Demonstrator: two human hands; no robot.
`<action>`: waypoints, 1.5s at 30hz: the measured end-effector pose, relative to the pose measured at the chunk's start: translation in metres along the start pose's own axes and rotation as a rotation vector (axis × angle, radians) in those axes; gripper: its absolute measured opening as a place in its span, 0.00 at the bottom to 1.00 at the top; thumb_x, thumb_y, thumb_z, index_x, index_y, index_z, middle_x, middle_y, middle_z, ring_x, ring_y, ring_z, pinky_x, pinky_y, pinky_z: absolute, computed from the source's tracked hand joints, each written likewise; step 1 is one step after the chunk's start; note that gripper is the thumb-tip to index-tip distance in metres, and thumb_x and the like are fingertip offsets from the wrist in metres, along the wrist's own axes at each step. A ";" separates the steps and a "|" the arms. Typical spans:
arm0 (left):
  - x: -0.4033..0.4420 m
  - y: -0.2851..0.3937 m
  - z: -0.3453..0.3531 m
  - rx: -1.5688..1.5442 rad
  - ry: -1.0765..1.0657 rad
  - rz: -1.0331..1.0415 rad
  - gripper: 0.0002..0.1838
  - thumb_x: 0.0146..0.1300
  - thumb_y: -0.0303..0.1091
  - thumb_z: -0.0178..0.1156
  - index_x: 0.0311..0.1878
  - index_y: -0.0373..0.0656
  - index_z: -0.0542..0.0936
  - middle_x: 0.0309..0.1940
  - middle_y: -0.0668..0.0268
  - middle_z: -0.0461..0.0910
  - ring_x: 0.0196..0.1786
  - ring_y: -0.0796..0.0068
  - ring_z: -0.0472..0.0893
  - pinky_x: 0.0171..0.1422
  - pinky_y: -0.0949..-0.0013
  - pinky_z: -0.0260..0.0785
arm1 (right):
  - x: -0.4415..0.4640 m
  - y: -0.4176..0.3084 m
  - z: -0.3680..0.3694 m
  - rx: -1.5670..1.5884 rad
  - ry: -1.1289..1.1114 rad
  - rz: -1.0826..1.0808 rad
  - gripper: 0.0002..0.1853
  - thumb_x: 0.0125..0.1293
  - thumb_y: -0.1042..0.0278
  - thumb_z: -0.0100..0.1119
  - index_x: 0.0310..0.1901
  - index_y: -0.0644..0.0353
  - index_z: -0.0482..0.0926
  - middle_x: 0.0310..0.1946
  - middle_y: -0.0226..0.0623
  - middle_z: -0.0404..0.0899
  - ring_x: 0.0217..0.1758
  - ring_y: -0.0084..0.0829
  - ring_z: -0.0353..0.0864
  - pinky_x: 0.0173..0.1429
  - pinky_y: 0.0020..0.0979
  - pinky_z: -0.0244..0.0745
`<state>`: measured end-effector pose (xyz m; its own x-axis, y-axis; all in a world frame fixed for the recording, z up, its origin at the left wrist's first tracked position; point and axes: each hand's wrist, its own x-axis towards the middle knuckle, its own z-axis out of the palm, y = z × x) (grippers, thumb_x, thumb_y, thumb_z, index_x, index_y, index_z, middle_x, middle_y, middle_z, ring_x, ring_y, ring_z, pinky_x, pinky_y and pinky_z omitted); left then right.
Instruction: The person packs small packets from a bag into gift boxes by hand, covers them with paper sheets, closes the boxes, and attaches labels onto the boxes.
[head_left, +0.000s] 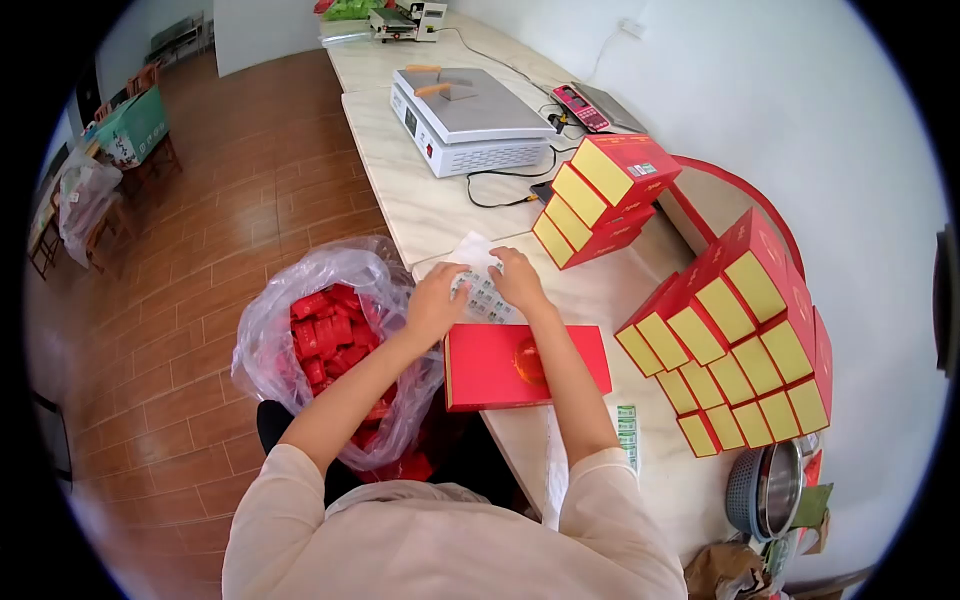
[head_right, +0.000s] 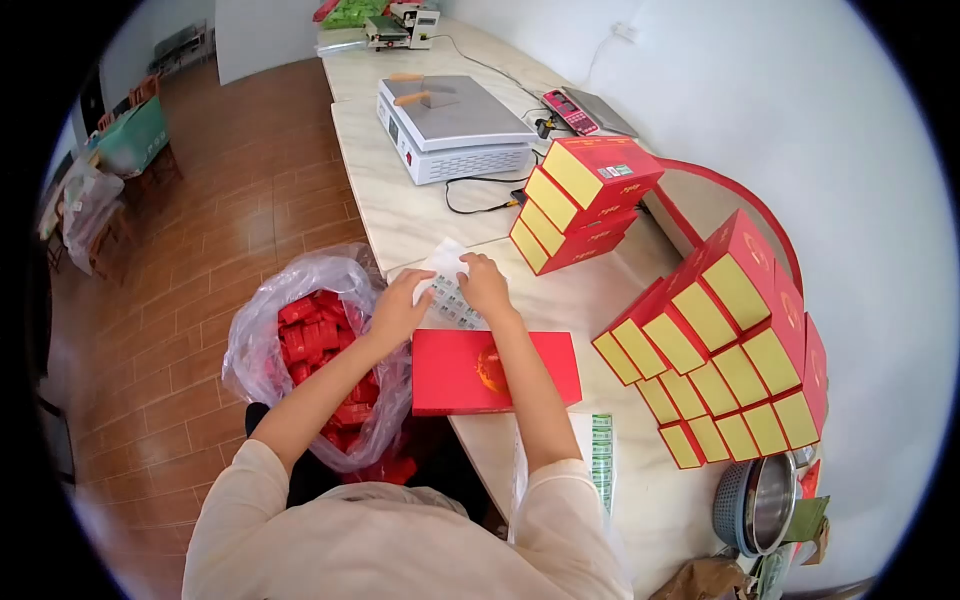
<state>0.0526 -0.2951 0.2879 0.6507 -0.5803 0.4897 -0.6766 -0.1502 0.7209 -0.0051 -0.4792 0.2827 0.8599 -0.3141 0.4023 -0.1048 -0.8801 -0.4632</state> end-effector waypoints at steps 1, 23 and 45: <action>0.006 -0.014 0.005 0.002 0.001 0.006 0.15 0.60 0.34 0.59 0.50 0.42 0.77 0.47 0.56 0.78 0.48 0.54 0.78 0.53 0.57 0.71 | 0.004 0.003 0.010 -0.067 -0.031 0.072 0.17 0.59 0.71 0.59 0.51 0.61 0.76 0.48 0.47 0.77 0.52 0.44 0.77 0.54 0.42 0.74; 0.038 -0.063 0.062 0.247 -0.171 -0.014 0.21 0.53 0.34 0.66 0.50 0.35 0.79 0.52 0.58 0.77 0.58 0.57 0.74 0.60 0.58 0.66 | 0.003 0.024 0.011 -0.161 -0.202 0.369 0.19 0.56 0.67 0.59 0.51 0.60 0.77 0.51 0.46 0.76 0.57 0.47 0.73 0.57 0.43 0.73; 0.026 -0.063 0.066 0.465 -0.026 0.140 0.16 0.62 0.41 0.60 0.49 0.43 0.81 0.48 0.64 0.80 0.53 0.61 0.76 0.63 0.57 0.61 | 0.006 0.025 0.017 -0.126 -0.283 0.369 0.25 0.57 0.62 0.61 0.56 0.61 0.74 0.54 0.47 0.76 0.60 0.45 0.73 0.61 0.39 0.71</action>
<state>0.0892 -0.3531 0.2231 0.5378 -0.6391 0.5499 -0.8431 -0.4077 0.3506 0.0057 -0.4968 0.2596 0.8545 -0.5194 -0.0101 -0.4731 -0.7700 -0.4281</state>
